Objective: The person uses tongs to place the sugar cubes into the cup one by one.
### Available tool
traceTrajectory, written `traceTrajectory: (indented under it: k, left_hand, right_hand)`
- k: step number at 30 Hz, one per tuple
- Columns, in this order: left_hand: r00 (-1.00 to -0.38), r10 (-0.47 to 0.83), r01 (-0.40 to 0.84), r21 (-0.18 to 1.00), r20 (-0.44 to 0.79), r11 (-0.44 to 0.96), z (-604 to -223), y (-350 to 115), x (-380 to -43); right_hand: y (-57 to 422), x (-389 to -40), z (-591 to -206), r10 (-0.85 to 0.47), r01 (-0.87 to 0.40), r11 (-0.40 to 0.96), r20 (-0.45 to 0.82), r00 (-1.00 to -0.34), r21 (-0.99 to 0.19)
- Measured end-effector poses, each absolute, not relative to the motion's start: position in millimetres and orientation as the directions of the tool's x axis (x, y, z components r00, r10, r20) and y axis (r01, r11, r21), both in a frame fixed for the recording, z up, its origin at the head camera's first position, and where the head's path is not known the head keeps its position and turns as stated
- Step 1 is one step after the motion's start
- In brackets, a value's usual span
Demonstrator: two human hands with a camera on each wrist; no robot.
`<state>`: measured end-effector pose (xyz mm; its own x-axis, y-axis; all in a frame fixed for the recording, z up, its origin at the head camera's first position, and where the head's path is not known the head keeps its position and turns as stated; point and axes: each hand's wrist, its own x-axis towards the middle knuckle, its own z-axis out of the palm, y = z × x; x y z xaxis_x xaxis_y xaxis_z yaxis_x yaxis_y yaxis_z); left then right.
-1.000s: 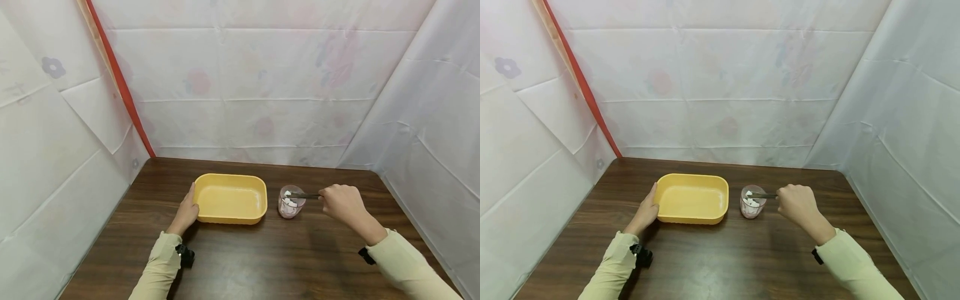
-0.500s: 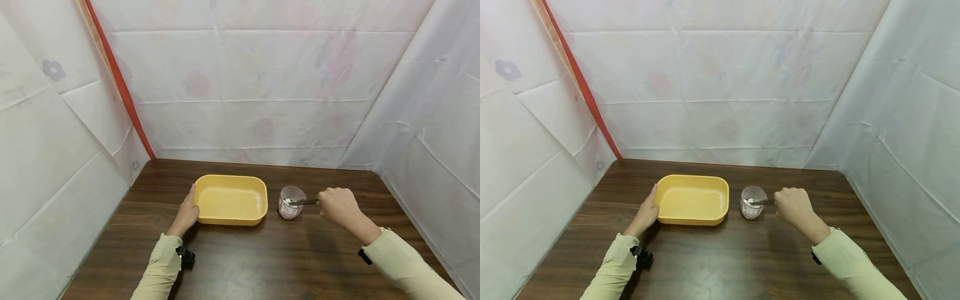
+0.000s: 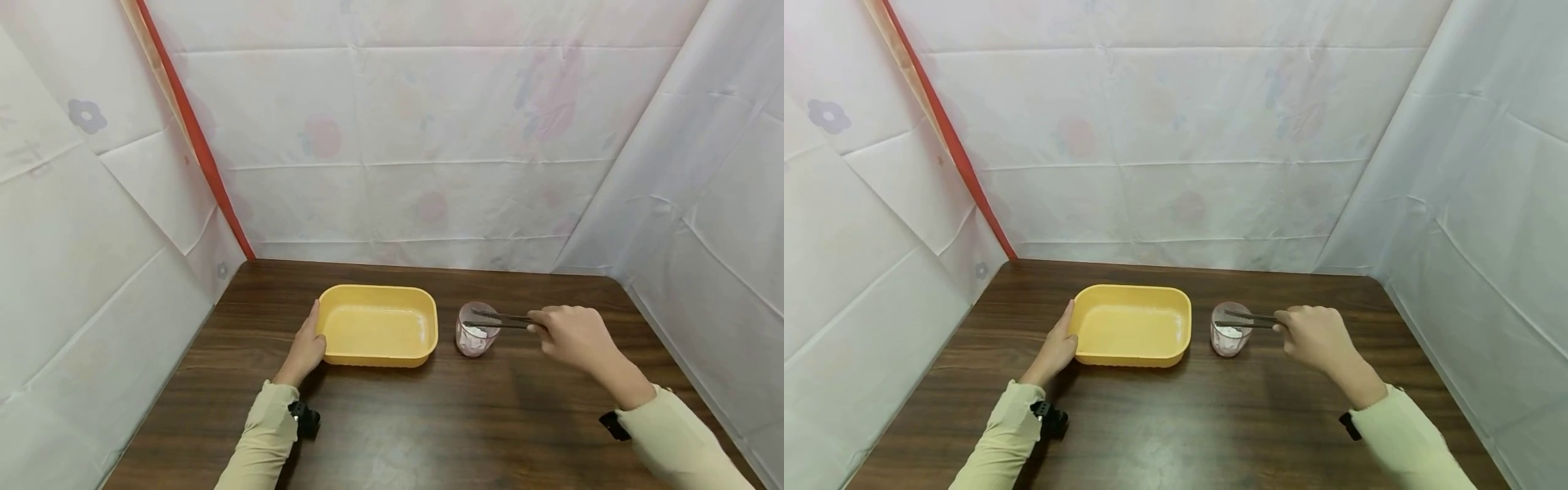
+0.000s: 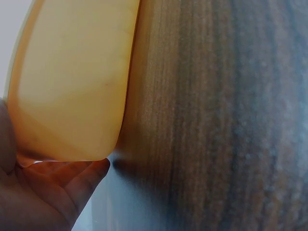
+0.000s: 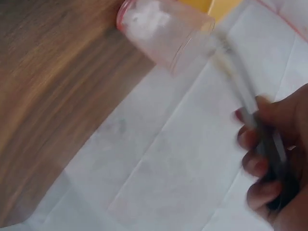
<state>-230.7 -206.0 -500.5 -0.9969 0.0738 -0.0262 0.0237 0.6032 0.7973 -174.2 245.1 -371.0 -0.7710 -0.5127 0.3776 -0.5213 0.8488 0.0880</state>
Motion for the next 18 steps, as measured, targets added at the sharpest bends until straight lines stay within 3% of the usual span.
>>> traceTrajectory:
  k: [4, 6, 18]
  left_hand:
    - [-0.997, 0.074, 0.024, 0.797, -0.025, 0.604, -500.2, -207.0, -230.4]
    - [-0.997, 0.077, 0.025, 0.798, -0.027, 0.603, -499.4, -207.8, -230.5]
    - [-0.996, 0.074, 0.005, 0.790, -0.050, 0.613, -495.8, -218.0, -229.3]
  right_hand:
    - [257.1, -166.7, -389.1, -0.599, -0.669, 0.741, 0.512, -0.615, 0.063]
    - [259.2, -162.0, -403.4, -0.613, -0.709, 0.704, 0.540, -0.577, 0.042]
    - [238.0, -154.9, -490.7, -0.620, -0.731, 0.671, 0.447, -0.645, -0.124]
